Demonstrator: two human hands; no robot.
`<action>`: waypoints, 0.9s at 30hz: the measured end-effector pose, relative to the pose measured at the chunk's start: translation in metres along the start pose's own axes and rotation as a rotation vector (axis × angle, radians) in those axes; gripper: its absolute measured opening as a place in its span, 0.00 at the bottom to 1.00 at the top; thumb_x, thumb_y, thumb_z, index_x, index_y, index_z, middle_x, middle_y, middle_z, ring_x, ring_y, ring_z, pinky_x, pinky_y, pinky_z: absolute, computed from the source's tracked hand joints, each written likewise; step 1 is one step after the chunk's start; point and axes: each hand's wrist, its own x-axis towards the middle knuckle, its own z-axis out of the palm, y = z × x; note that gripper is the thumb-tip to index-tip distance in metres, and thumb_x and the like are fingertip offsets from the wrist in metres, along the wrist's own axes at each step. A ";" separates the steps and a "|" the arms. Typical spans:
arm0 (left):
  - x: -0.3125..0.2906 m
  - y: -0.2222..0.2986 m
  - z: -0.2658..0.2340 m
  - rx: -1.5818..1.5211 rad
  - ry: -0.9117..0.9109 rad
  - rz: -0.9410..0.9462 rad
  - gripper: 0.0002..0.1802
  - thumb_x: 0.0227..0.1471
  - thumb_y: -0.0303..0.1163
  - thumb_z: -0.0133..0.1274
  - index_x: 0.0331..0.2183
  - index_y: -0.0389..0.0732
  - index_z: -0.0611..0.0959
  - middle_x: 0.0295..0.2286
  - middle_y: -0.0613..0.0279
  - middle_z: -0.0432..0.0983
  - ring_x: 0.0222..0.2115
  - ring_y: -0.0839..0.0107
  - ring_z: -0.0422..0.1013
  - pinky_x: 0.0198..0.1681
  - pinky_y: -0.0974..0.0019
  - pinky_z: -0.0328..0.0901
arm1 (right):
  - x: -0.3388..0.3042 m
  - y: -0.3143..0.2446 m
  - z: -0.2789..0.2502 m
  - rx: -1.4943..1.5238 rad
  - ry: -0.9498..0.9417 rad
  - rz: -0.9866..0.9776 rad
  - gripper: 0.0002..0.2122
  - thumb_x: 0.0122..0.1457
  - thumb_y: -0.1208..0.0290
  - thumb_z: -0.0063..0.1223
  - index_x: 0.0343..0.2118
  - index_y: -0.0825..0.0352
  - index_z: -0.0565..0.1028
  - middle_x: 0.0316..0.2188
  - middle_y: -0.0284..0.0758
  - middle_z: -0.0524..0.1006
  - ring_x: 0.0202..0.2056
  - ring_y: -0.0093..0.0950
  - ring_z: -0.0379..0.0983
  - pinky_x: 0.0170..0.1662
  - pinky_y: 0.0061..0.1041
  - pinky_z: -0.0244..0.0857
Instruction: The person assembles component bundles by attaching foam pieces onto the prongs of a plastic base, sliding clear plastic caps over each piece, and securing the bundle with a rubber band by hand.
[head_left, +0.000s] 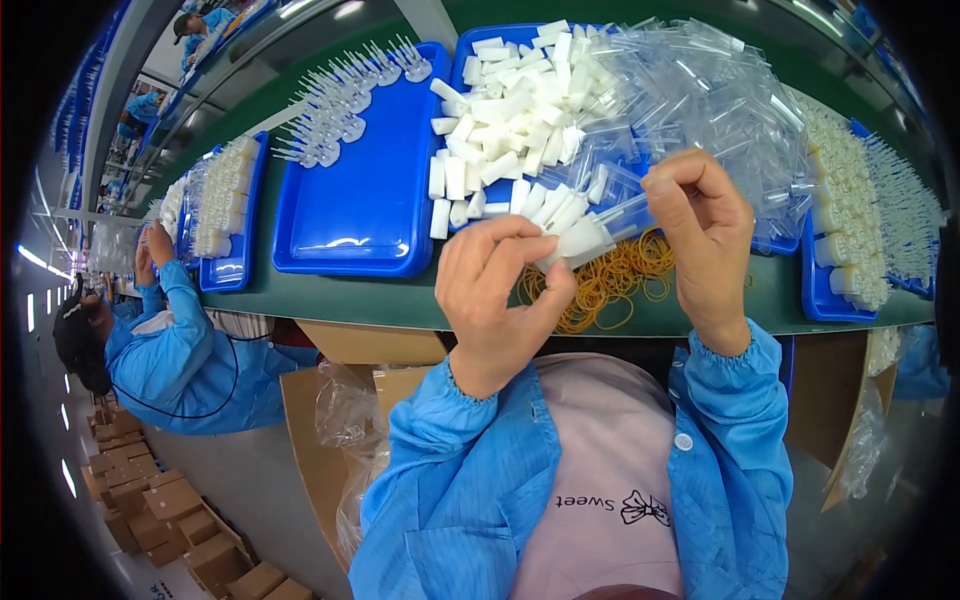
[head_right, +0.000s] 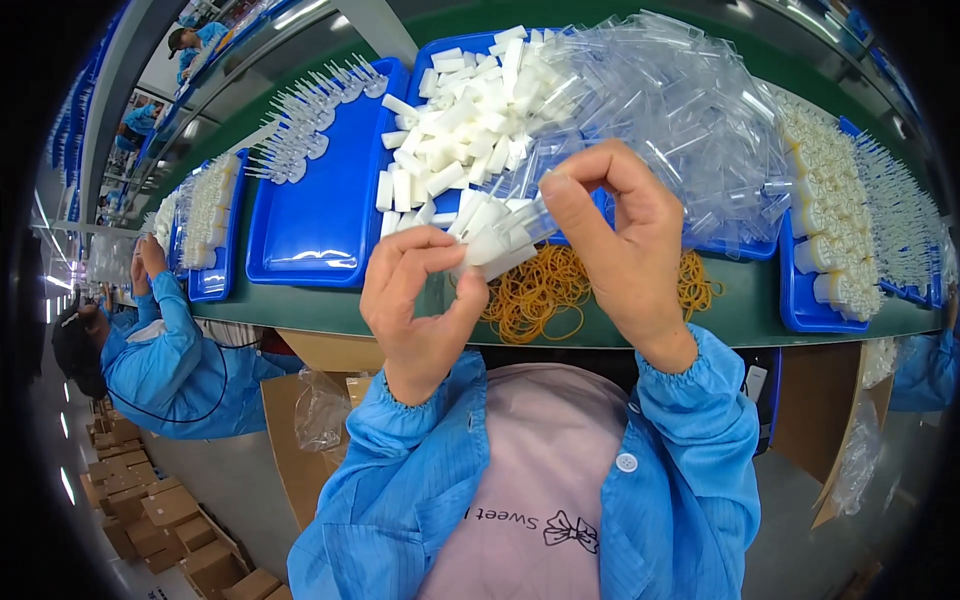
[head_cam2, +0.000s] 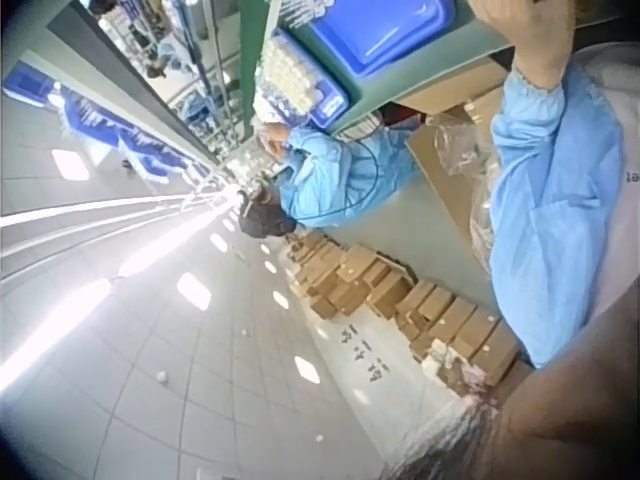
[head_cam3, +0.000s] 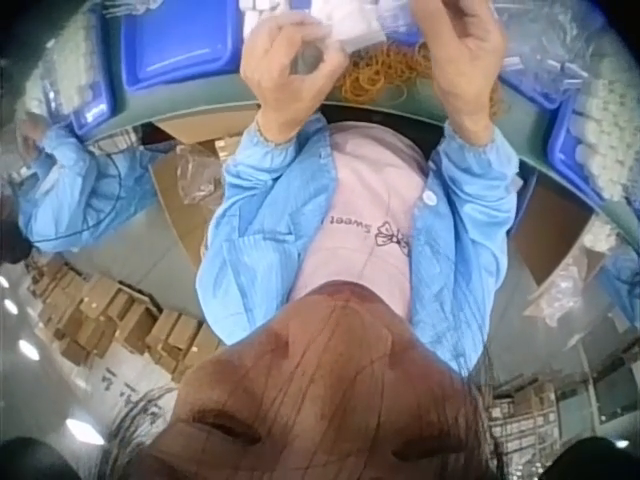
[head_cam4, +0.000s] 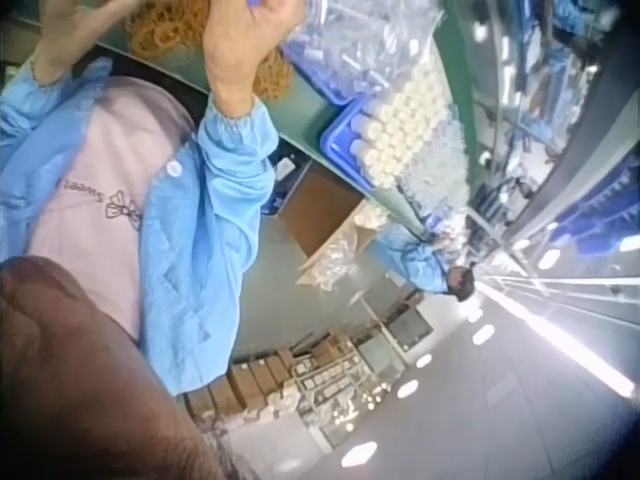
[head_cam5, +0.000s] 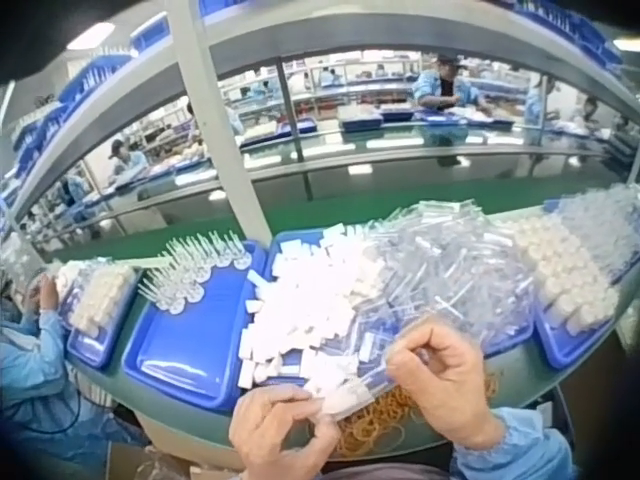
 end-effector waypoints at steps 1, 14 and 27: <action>0.000 0.000 0.000 0.019 0.008 0.027 0.11 0.30 0.23 0.59 0.25 0.40 0.80 0.25 0.63 0.73 0.26 0.64 0.69 0.30 0.64 0.62 | 0.000 0.000 0.000 -0.026 0.003 -0.025 0.04 0.55 0.76 0.54 0.28 0.71 0.73 0.27 0.29 0.71 0.31 0.16 0.64 0.36 0.17 0.59; 0.000 0.008 0.000 -0.007 -0.054 0.070 0.20 0.31 0.18 0.55 0.34 0.40 0.83 0.25 0.63 0.73 0.27 0.62 0.69 0.35 0.60 0.66 | 0.000 0.004 0.004 -0.041 0.041 -0.038 0.05 0.56 0.75 0.54 0.29 0.70 0.72 0.26 0.29 0.70 0.29 0.17 0.63 0.35 0.17 0.58; -0.002 0.007 0.001 0.007 -0.082 0.013 0.20 0.31 0.18 0.55 0.34 0.41 0.83 0.24 0.64 0.71 0.25 0.65 0.68 0.31 0.63 0.63 | -0.004 0.011 0.001 -0.066 -0.009 0.021 0.05 0.56 0.74 0.54 0.29 0.70 0.73 0.24 0.27 0.70 0.28 0.15 0.63 0.33 0.16 0.59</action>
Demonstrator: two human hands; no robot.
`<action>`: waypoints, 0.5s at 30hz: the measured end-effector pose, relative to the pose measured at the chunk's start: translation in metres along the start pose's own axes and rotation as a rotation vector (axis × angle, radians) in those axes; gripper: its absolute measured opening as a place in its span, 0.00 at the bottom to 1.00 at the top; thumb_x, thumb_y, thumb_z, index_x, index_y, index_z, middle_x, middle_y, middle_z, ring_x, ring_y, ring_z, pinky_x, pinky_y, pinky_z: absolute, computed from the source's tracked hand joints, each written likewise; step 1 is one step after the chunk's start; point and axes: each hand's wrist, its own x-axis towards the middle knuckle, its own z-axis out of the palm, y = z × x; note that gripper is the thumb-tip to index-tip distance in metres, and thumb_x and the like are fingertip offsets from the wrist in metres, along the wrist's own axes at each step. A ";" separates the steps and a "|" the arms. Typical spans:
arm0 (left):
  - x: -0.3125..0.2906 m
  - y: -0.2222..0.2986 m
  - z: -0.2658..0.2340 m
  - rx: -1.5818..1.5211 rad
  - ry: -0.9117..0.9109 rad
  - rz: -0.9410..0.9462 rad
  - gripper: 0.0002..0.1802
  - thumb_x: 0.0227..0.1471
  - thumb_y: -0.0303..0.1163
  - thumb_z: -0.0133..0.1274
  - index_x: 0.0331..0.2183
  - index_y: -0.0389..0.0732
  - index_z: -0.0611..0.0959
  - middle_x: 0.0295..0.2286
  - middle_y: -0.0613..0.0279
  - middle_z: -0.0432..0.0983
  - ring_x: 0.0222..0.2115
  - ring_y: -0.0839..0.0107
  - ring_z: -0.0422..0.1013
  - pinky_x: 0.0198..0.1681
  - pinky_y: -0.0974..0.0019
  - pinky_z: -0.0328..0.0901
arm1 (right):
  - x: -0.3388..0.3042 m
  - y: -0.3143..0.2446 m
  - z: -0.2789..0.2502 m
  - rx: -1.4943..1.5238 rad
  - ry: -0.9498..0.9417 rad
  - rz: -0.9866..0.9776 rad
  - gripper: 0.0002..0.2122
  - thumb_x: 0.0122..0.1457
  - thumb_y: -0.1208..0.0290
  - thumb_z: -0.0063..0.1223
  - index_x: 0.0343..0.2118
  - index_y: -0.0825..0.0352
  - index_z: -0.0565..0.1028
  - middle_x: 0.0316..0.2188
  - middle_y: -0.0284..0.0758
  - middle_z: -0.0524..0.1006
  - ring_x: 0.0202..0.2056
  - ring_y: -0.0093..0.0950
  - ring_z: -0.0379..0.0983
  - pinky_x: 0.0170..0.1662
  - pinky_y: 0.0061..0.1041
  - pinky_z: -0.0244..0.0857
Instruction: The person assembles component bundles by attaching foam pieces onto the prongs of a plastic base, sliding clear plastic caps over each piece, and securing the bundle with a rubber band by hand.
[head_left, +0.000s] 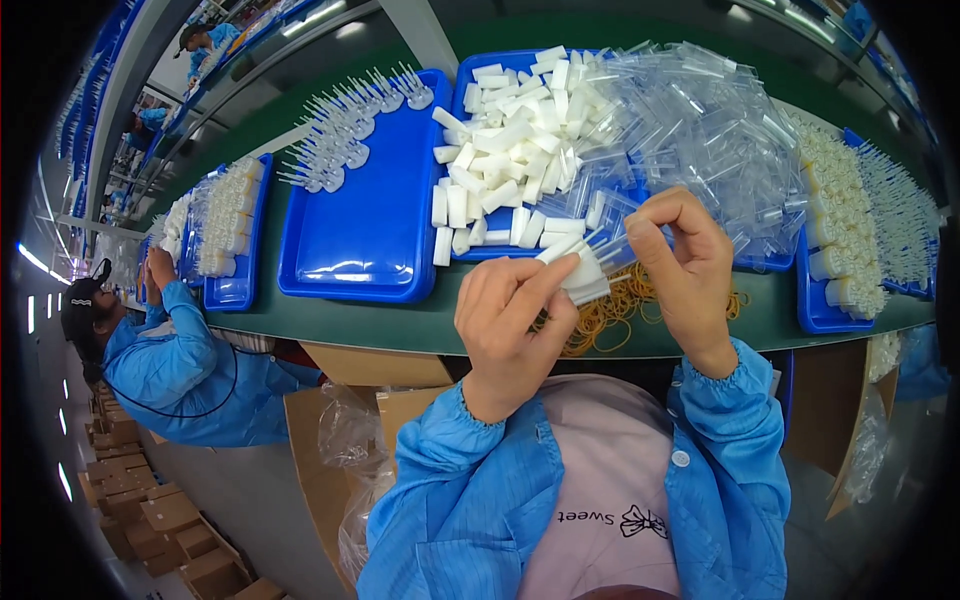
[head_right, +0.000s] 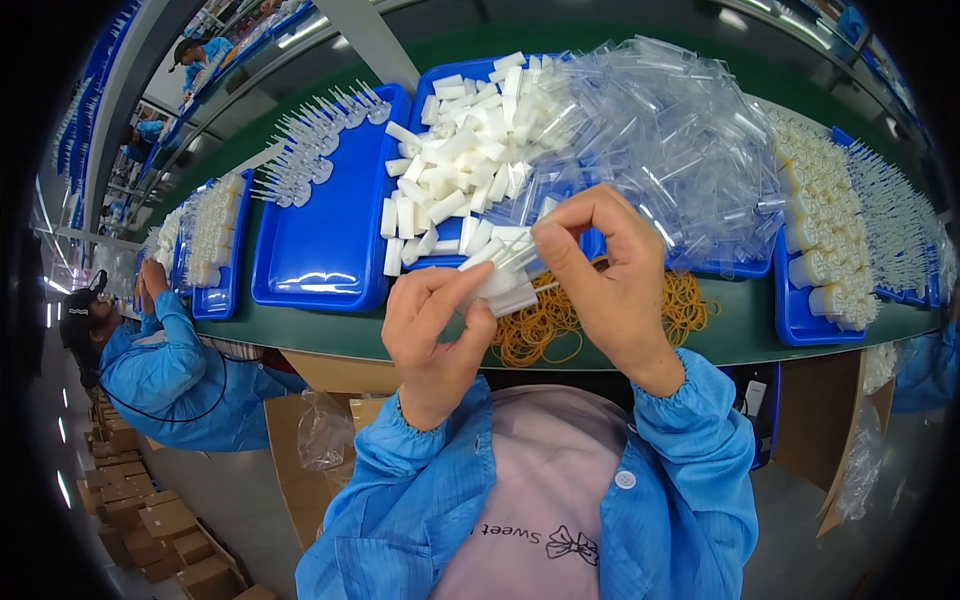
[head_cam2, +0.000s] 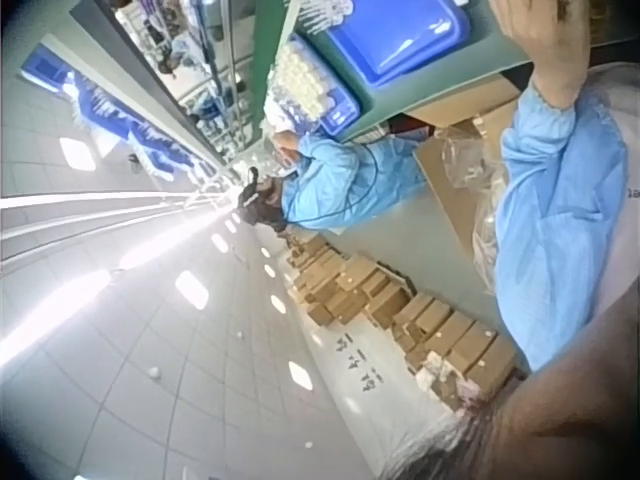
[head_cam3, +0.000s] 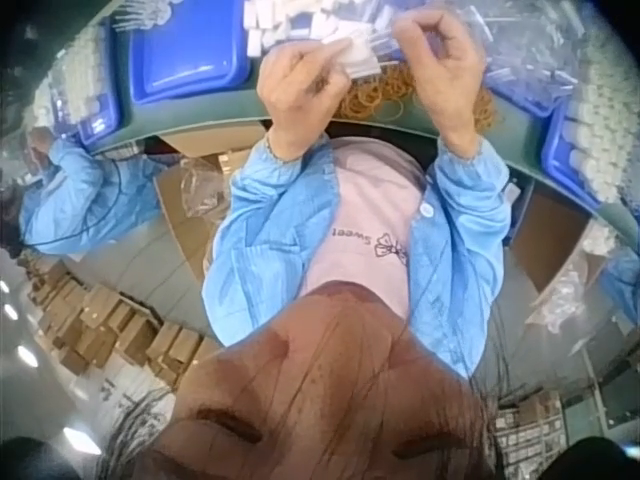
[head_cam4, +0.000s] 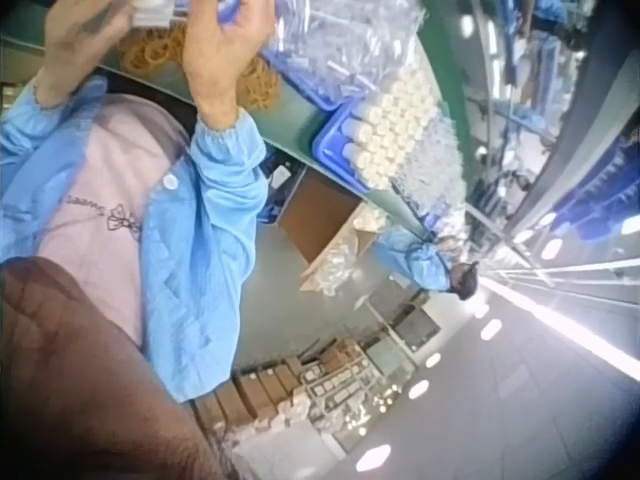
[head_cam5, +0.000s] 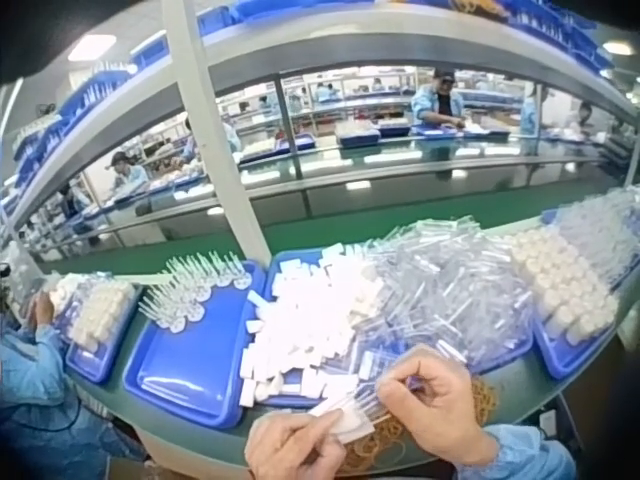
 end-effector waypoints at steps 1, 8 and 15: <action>0.000 0.000 -0.002 0.003 -0.015 -0.007 0.20 0.31 0.17 0.55 0.34 0.40 0.83 0.25 0.62 0.72 0.27 0.65 0.68 0.31 0.65 0.63 | 0.000 -0.001 0.000 -0.065 -0.005 -0.062 0.05 0.56 0.75 0.54 0.28 0.71 0.73 0.24 0.28 0.71 0.28 0.15 0.64 0.33 0.16 0.59; -0.001 0.004 -0.002 0.049 -0.023 0.011 0.21 0.32 0.16 0.54 0.35 0.38 0.83 0.27 0.59 0.73 0.28 0.65 0.68 0.31 0.67 0.63 | 0.003 0.005 0.000 0.158 -0.038 0.192 0.04 0.57 0.74 0.53 0.29 0.69 0.73 0.26 0.26 0.70 0.29 0.13 0.63 0.34 0.15 0.58; -0.003 0.005 0.002 0.042 -0.001 -0.076 0.26 0.31 0.19 0.55 0.40 0.37 0.80 0.24 0.62 0.71 0.25 0.63 0.67 0.30 0.63 0.62 | 0.000 0.008 0.001 0.039 -0.050 0.050 0.06 0.56 0.72 0.55 0.28 0.70 0.73 0.24 0.26 0.72 0.28 0.14 0.64 0.33 0.15 0.60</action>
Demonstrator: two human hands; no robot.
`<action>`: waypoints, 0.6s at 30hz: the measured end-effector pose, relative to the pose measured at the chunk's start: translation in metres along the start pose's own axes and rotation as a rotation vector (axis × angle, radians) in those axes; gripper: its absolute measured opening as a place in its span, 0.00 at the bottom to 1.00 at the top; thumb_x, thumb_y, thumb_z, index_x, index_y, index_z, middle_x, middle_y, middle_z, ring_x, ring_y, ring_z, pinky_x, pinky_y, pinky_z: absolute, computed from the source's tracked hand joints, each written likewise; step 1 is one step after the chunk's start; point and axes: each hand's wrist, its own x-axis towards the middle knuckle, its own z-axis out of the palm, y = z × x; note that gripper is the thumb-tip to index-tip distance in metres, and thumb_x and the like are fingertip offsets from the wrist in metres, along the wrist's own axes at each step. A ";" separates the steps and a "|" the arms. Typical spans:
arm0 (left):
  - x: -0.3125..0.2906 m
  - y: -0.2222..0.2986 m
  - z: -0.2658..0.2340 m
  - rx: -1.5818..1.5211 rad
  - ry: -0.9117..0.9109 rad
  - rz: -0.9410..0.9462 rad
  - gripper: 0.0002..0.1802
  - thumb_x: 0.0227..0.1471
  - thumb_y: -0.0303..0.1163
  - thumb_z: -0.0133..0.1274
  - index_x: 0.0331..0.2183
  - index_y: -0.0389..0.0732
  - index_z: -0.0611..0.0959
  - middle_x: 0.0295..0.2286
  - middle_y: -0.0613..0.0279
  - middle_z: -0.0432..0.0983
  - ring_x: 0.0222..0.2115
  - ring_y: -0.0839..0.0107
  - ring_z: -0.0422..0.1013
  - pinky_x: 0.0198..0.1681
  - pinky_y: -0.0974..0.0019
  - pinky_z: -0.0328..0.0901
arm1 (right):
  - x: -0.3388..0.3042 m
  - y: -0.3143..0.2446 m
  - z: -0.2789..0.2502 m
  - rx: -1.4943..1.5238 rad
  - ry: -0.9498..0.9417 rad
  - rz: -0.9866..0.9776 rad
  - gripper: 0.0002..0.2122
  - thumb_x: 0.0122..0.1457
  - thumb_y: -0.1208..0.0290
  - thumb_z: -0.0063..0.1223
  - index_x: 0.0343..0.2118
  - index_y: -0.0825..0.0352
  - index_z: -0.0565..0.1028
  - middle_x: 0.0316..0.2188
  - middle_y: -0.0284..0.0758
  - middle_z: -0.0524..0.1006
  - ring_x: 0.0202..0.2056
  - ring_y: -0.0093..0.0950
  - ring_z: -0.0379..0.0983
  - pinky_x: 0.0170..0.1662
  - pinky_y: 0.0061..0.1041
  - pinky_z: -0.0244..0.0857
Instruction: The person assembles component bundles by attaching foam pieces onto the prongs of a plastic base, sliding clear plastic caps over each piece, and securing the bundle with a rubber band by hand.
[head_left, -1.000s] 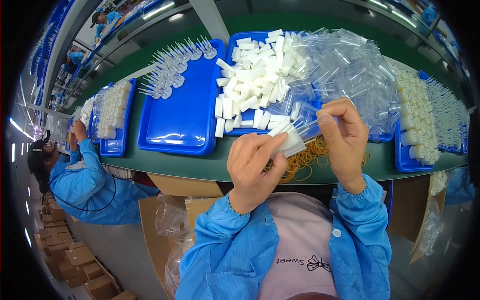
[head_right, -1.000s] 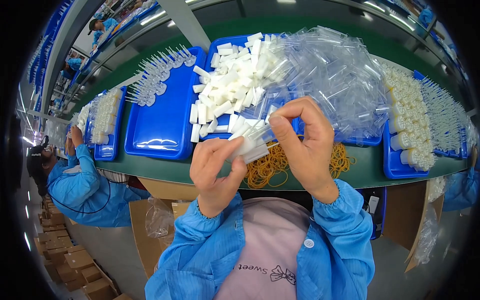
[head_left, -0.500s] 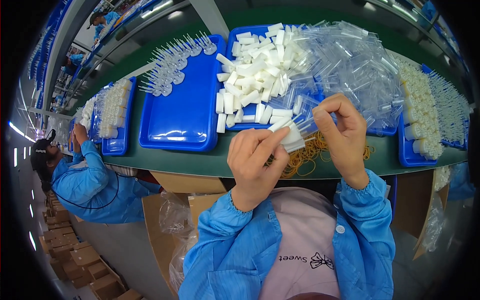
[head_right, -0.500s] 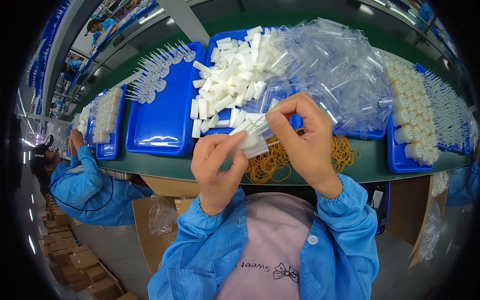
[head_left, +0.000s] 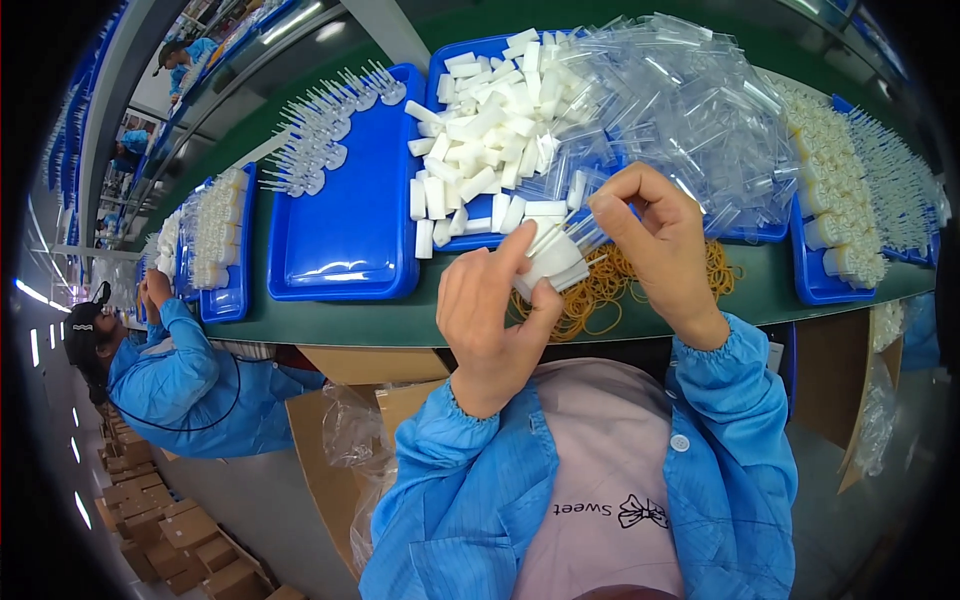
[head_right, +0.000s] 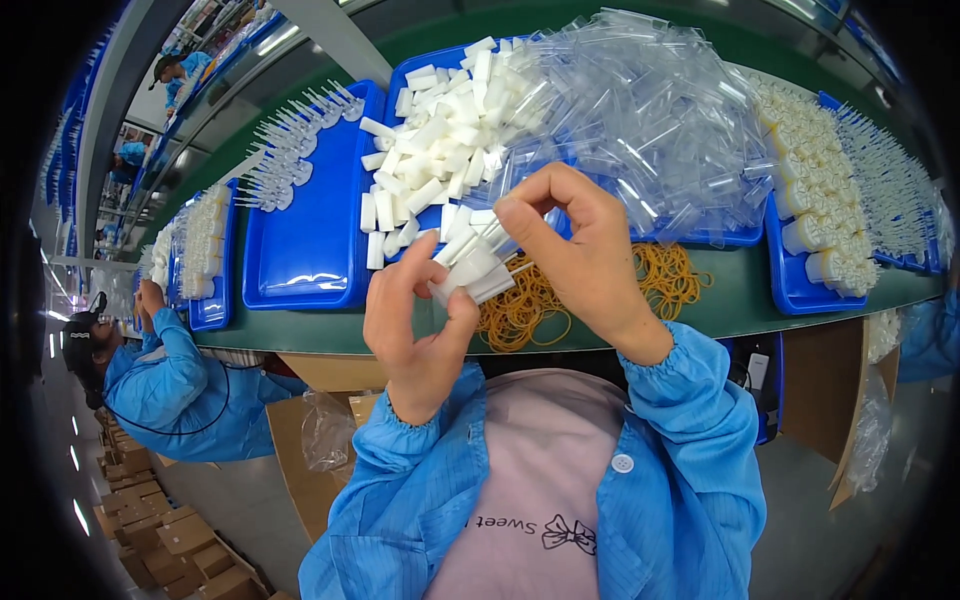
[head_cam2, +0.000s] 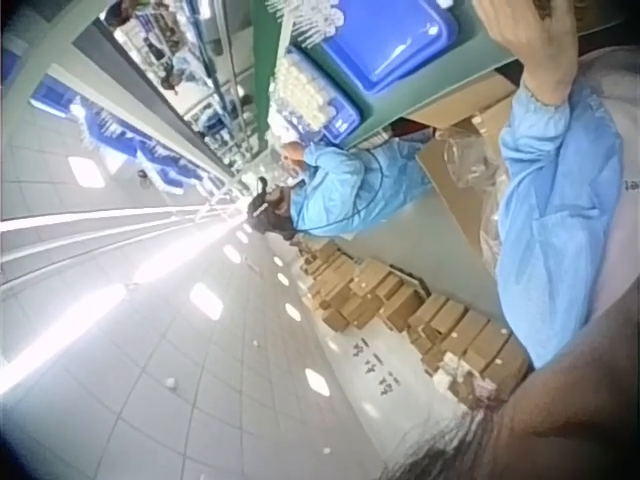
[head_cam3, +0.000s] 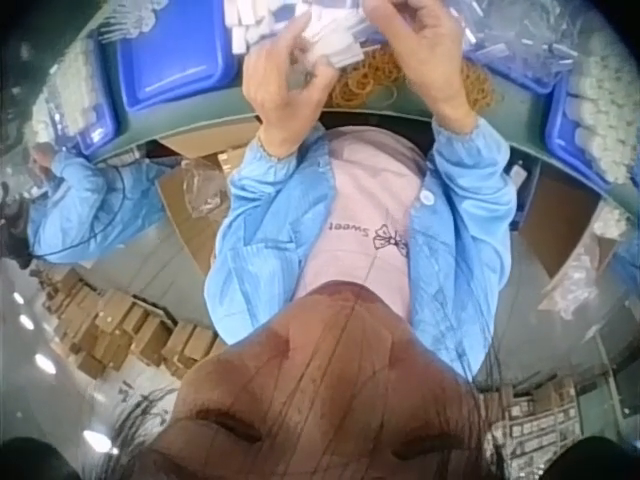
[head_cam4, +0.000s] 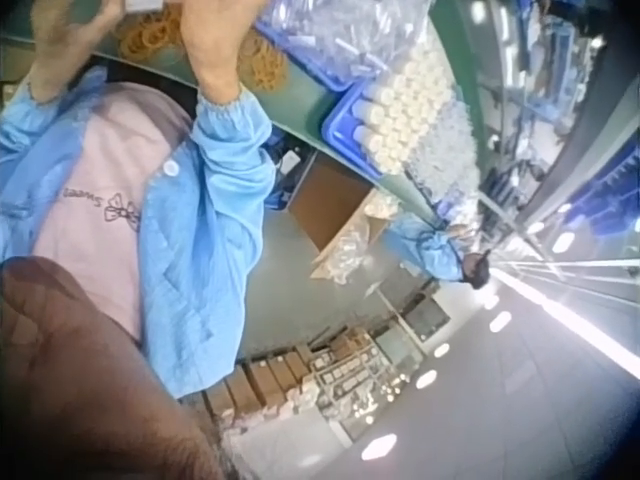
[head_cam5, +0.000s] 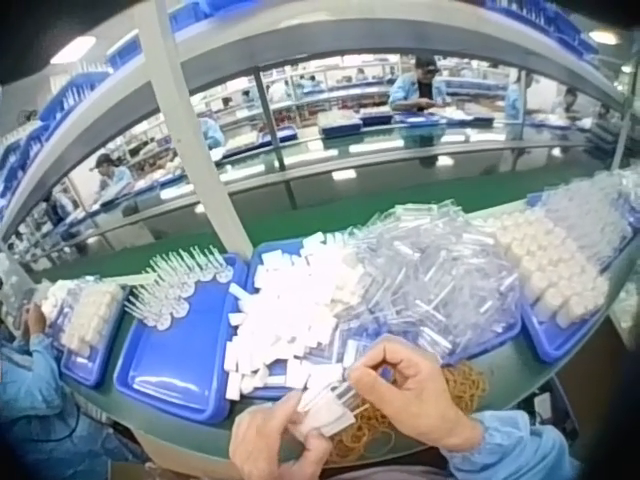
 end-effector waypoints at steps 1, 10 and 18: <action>-0.003 -0.001 -0.005 -0.024 -0.069 0.001 0.31 0.33 0.20 0.56 0.46 0.36 0.75 0.28 0.59 0.73 0.29 0.66 0.68 0.34 0.62 0.63 | 0.000 -0.002 -0.002 0.047 -0.014 0.072 0.06 0.56 0.72 0.54 0.29 0.69 0.74 0.25 0.25 0.72 0.28 0.13 0.64 0.32 0.15 0.59; -0.023 -0.015 0.009 -1.576 -0.524 -1.026 0.36 0.57 0.49 0.46 0.57 0.35 0.60 0.49 0.55 0.65 0.47 0.66 0.67 0.45 0.61 0.66 | 0.009 -0.021 -0.040 0.166 -0.289 0.308 0.09 0.56 0.67 0.55 0.29 0.69 0.74 0.28 0.28 0.72 0.31 0.16 0.64 0.37 0.17 0.59; -0.028 -0.004 0.021 -1.631 -0.618 -1.129 0.36 0.52 0.42 0.55 0.56 0.34 0.60 0.50 0.52 0.65 0.48 0.64 0.67 0.50 0.62 0.65 | -0.018 -0.039 -0.052 -0.567 -0.374 -0.216 0.30 0.41 0.68 0.63 0.51 0.67 0.70 0.47 0.42 0.69 0.50 0.39 0.66 0.54 0.32 0.58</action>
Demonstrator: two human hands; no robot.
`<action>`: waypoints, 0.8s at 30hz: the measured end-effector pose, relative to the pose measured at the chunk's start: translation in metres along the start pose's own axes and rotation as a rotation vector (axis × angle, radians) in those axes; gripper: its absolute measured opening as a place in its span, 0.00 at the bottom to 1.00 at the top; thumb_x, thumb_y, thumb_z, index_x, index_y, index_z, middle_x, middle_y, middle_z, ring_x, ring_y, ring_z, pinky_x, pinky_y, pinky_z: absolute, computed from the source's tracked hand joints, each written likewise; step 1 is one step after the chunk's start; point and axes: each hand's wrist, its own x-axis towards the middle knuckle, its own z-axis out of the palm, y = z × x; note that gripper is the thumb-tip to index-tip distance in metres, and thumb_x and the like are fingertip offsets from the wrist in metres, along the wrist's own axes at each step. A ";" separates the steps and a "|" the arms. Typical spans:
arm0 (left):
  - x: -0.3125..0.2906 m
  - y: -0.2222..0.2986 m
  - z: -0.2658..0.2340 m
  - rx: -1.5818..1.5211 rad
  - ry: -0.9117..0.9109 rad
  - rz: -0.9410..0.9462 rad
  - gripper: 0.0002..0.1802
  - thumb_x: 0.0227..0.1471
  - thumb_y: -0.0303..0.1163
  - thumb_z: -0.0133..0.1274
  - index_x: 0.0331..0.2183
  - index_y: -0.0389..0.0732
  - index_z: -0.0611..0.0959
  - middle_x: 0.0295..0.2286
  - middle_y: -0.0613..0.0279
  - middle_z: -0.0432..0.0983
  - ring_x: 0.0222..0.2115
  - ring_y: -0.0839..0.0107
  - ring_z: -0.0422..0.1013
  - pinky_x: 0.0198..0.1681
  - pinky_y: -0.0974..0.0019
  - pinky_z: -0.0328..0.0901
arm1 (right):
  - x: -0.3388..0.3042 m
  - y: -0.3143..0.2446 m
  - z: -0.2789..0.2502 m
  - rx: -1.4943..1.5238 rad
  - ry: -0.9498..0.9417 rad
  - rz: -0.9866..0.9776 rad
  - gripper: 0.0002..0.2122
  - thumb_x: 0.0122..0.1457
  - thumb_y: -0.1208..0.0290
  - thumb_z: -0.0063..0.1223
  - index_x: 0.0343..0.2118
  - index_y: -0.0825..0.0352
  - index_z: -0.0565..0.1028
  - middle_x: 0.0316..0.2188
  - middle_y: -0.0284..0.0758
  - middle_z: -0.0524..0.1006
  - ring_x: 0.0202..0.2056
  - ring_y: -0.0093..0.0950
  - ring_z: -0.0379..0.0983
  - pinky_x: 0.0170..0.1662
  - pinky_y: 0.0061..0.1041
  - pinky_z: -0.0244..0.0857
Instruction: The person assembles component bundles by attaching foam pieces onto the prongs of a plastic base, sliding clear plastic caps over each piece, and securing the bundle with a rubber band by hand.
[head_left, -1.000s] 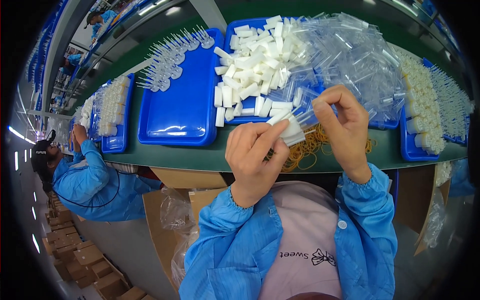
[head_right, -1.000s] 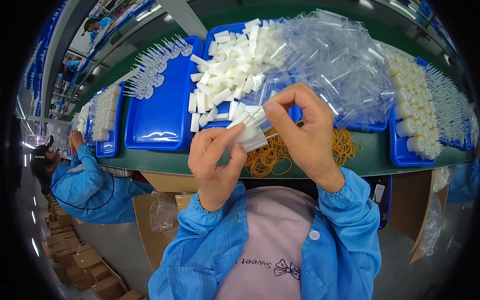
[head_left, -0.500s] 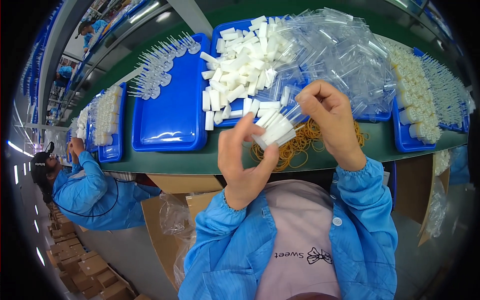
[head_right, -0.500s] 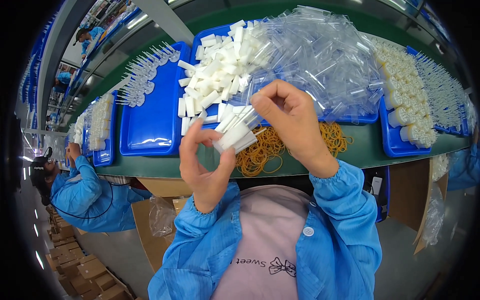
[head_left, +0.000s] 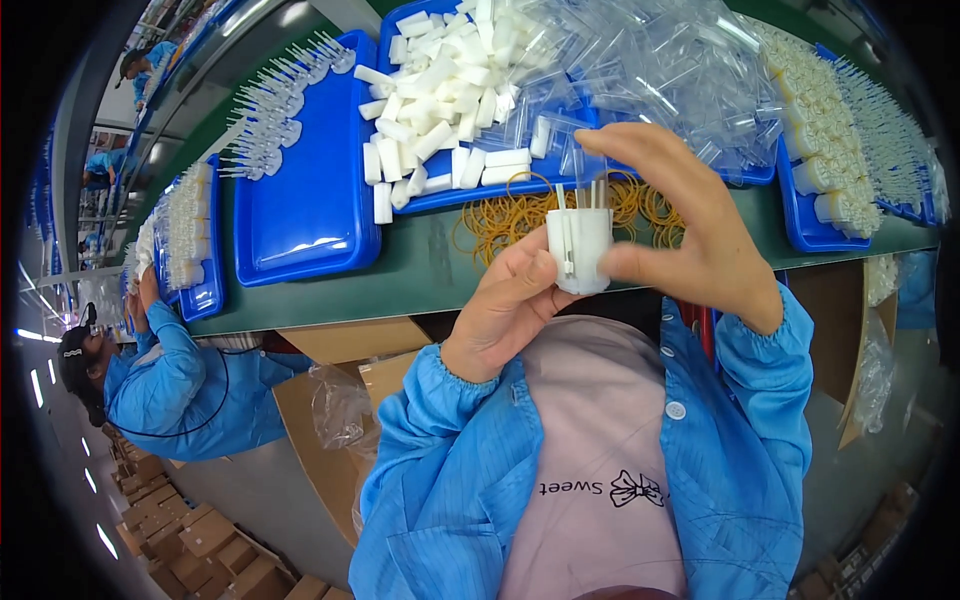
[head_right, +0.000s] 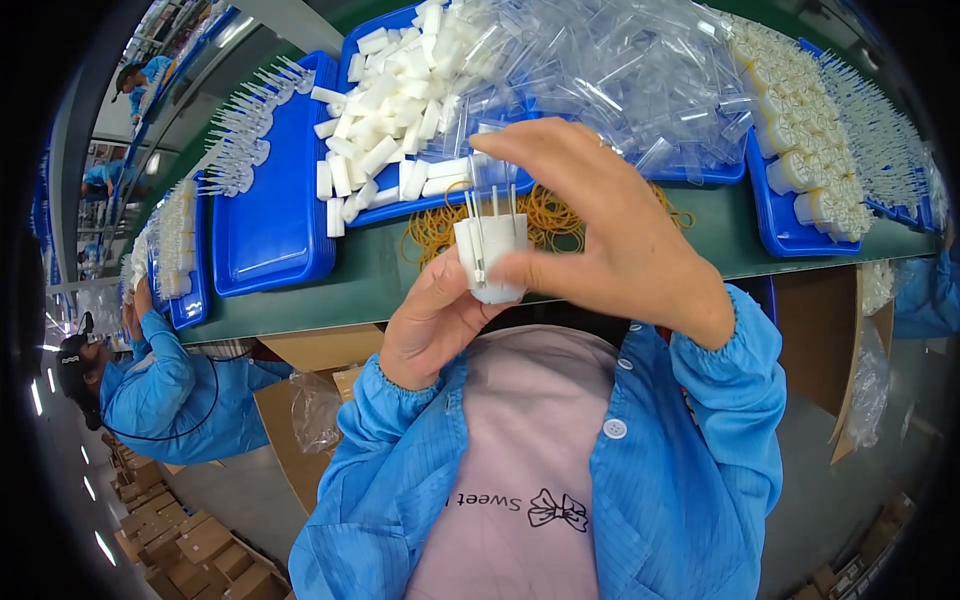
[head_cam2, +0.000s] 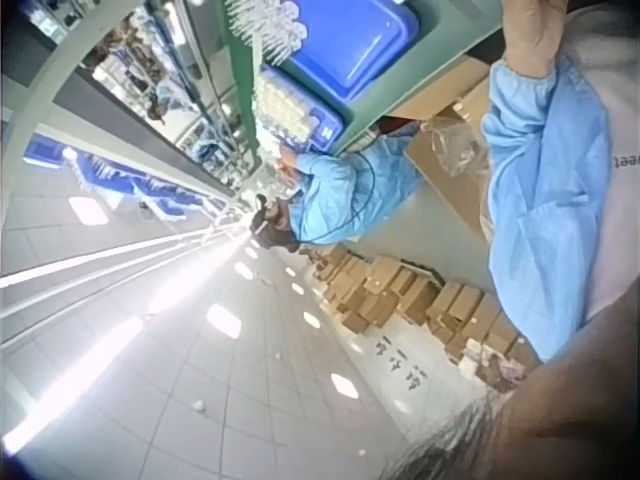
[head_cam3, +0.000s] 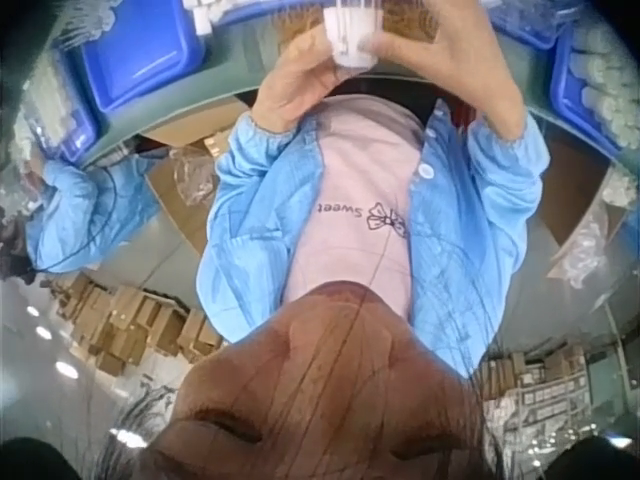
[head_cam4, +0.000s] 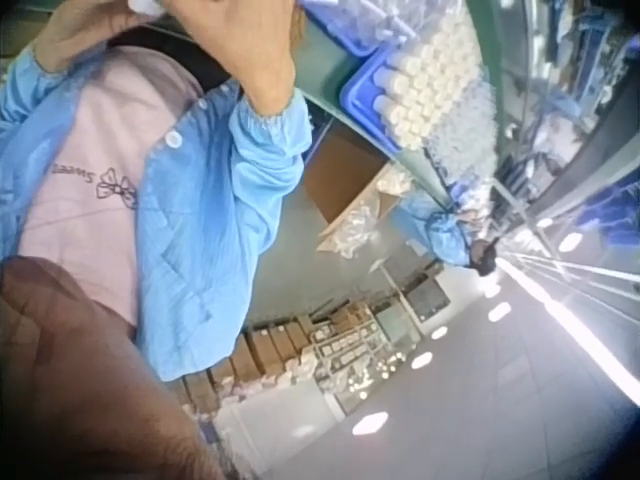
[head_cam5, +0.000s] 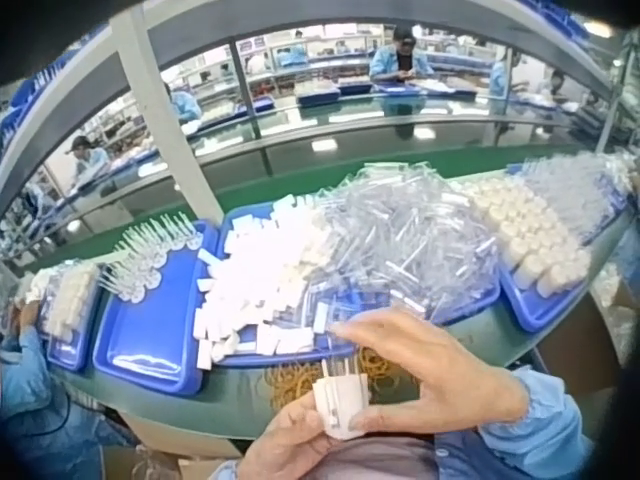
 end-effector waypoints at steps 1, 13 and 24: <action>-0.001 0.000 -0.001 0.006 -0.041 -0.037 0.38 0.50 0.43 0.57 0.56 0.35 0.60 0.50 0.53 0.66 0.48 0.65 0.67 0.50 0.61 0.65 | -0.003 -0.007 0.001 -0.016 -0.041 0.030 0.36 0.36 0.67 0.66 0.54 0.66 0.66 0.49 0.42 0.67 0.52 0.39 0.64 0.55 0.33 0.57; -0.011 -0.002 0.016 0.062 -0.038 -0.102 0.44 0.46 0.49 0.59 0.56 0.35 0.60 0.50 0.55 0.66 0.49 0.65 0.67 0.51 0.61 0.64 | -0.020 -0.025 0.001 -0.231 -0.043 -0.002 0.48 0.24 0.68 0.71 0.57 0.67 0.61 0.54 0.42 0.64 0.55 0.42 0.60 0.57 0.37 0.53; -0.009 0.018 0.007 0.663 -0.052 0.303 0.24 0.53 0.35 0.55 0.49 0.33 0.73 0.40 0.62 0.69 0.41 0.75 0.67 0.46 0.70 0.63 | -0.014 -0.024 -0.003 -0.260 -0.088 -0.099 0.44 0.26 0.68 0.69 0.54 0.66 0.64 0.52 0.42 0.66 0.54 0.41 0.61 0.56 0.38 0.53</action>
